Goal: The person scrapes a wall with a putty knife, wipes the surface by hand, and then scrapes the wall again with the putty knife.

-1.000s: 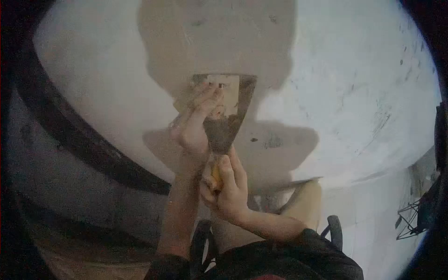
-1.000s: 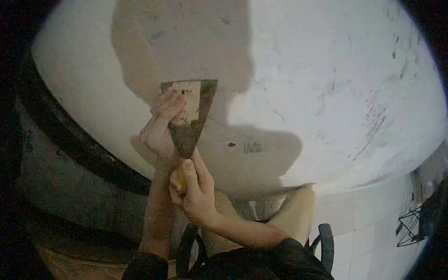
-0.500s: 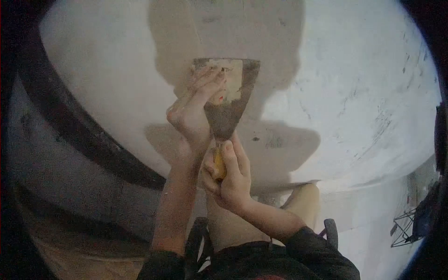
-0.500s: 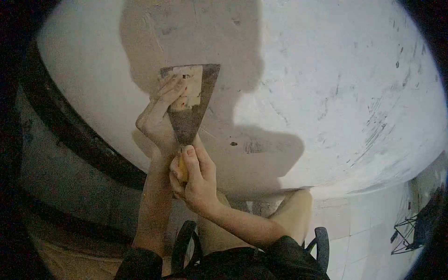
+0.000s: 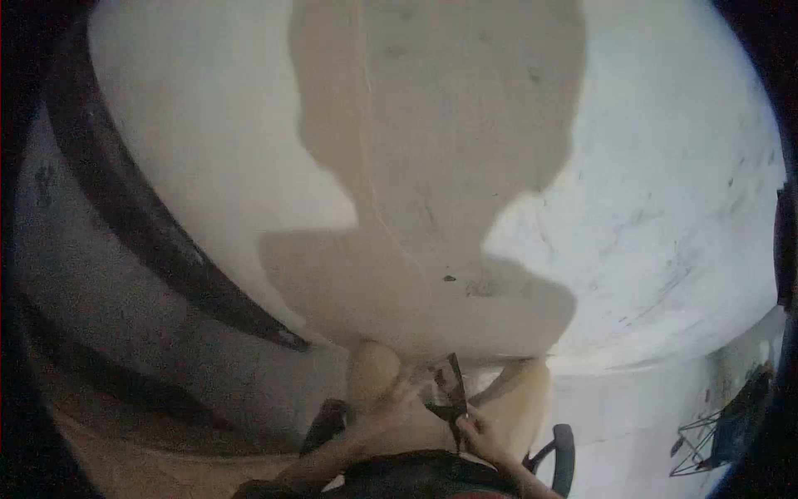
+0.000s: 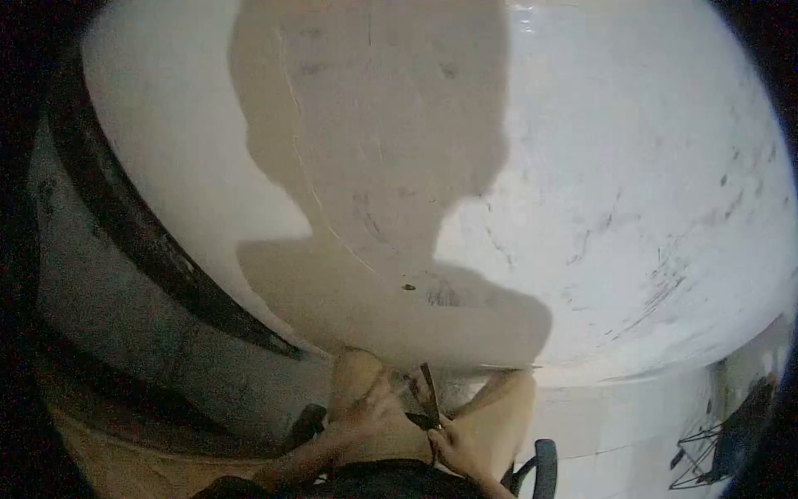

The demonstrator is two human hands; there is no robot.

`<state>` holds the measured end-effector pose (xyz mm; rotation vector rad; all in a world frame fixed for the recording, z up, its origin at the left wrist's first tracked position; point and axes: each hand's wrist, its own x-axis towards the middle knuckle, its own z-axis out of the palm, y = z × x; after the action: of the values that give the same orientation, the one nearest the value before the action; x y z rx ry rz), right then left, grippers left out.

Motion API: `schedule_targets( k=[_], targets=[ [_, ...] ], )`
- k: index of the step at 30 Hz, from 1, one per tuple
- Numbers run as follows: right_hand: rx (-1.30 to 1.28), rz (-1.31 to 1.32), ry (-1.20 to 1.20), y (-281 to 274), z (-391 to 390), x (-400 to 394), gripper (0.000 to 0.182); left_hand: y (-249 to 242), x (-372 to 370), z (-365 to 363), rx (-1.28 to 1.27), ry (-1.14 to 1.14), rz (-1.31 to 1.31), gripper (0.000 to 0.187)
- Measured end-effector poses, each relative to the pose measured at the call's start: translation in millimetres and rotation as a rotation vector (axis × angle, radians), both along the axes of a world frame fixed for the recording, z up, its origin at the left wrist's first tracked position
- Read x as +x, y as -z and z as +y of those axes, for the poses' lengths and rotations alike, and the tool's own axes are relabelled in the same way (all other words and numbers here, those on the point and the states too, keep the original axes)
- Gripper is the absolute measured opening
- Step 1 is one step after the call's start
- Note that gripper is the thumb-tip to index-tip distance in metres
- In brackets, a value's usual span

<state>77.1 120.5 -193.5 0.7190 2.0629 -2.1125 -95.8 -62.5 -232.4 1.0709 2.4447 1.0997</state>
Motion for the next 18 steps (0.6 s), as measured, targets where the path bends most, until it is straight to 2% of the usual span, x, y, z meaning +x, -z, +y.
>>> schedule_targets(
  k=[1, 2, 5, 6, 8, 10, 11, 13, 15, 18],
  targets=[
    [-0.002, 0.011, 0.006, 5.1, 1.8, 15.0, 0.033, 12.8, 3.3, -8.5, -0.030, -0.043, -0.132, 0.052],
    [0.329, 0.014, -0.176, 37.7, 15.7, 28.6, 0.036, 24.9, 5.3, -15.9, -0.061, -0.086, -0.246, 0.054],
    [0.457, -0.001, -0.202, 24.9, 18.1, 24.3, 0.038, 13.9, 0.2, -20.1, -0.036, -0.145, -0.352, 0.062],
    [0.439, -0.169, -0.191, 21.6, 16.7, 22.7, 0.037, -12.7, -5.3, -13.4, -0.001, -0.162, -0.354, 0.064],
    [0.326, 0.114, -0.122, 3.0, 9.1, -0.4, 0.037, -90.8, -4.4, 4.5, 0.081, -0.197, -0.255, 0.062],
    [0.190, 0.329, -0.090, -21.6, 3.3, -26.3, 0.039, -112.1, -16.1, 18.4, 0.312, -0.229, -0.519, 0.055],
    [0.110, 0.408, -0.095, -38.8, 0.5, -38.5, 0.040, -107.2, -26.7, 23.1, 0.502, -0.238, -0.829, 0.050],
    [-0.098, 0.524, -0.064, -78.6, -12.8, -62.5, 0.045, -117.2, -41.0, 32.5, 0.721, -0.273, -1.079, 0.047],
    [-0.353, 0.597, 0.008, -114.7, -31.6, -84.9, 0.051, -157.3, -42.1, 50.9, 0.771, -0.336, -0.958, 0.050],
    [-0.293, 0.578, 0.062, -122.6, -42.7, -110.9, 0.049, -211.4, -49.7, 76.2, 0.837, -0.414, -0.771, 0.059]
  ],
)
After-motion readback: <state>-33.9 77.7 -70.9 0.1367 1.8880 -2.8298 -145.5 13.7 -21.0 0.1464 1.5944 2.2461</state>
